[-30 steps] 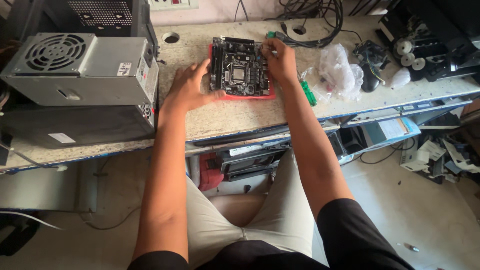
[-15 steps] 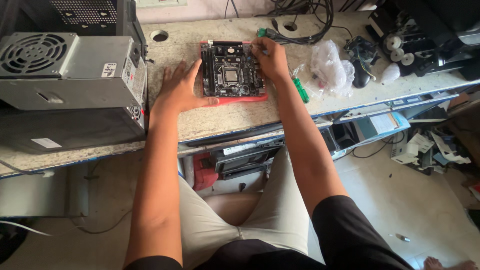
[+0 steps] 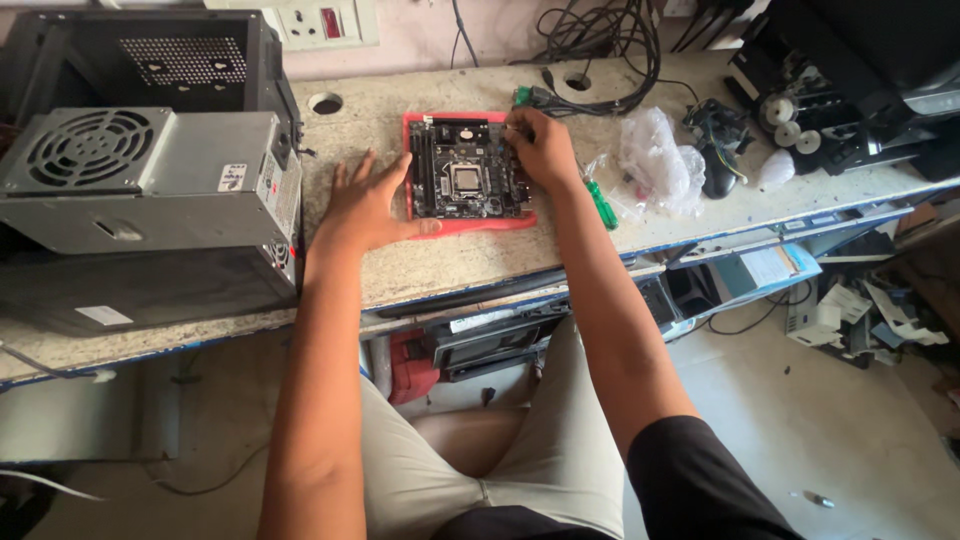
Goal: The person works on a motherboard resting in a red tray on a cluttered repair bench. They wipe the board with bubble wrap, handle a small component, insert a green RAM module into the motherboard slot and press it into place, then pick up a power supply and sort through its cables and connectors.
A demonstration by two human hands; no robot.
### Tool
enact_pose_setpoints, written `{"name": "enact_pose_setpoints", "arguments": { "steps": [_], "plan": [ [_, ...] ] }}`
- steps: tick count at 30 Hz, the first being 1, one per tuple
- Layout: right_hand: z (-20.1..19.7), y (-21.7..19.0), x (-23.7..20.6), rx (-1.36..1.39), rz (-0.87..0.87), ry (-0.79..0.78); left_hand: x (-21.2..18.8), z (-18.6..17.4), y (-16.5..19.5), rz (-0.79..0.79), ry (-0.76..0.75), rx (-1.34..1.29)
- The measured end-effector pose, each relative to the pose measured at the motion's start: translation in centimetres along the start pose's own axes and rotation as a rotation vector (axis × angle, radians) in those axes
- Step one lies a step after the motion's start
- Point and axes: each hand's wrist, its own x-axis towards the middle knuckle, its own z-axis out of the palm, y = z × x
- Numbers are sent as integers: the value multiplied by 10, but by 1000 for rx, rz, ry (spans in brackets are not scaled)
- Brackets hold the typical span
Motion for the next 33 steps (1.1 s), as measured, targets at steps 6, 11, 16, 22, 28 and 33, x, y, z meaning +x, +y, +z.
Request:
{"name": "enact_pose_setpoints", "arguments": {
  "steps": [6, 11, 16, 22, 28, 33],
  "plan": [
    [0, -3, -2, -46, -20, 10, 1, 5, -6, 46, 46, -27],
    [4, -7, -4, -127, -66, 26, 1, 11, -11, 80, 107, -56],
    [6, -8, -2, -220, -242, 43, 1, 11, -7, 97, 98, -38],
    [7, -6, -2, -214, -168, 25, 0, 9, -4, 183, 192, -49],
    [6, -11, -7, -269, -233, 86, 5, 16, -9, 272, 276, -103],
    [-9, -30, -13, -83, -342, 325, 6, 15, -11, 305, 321, -151]
  ]
}}
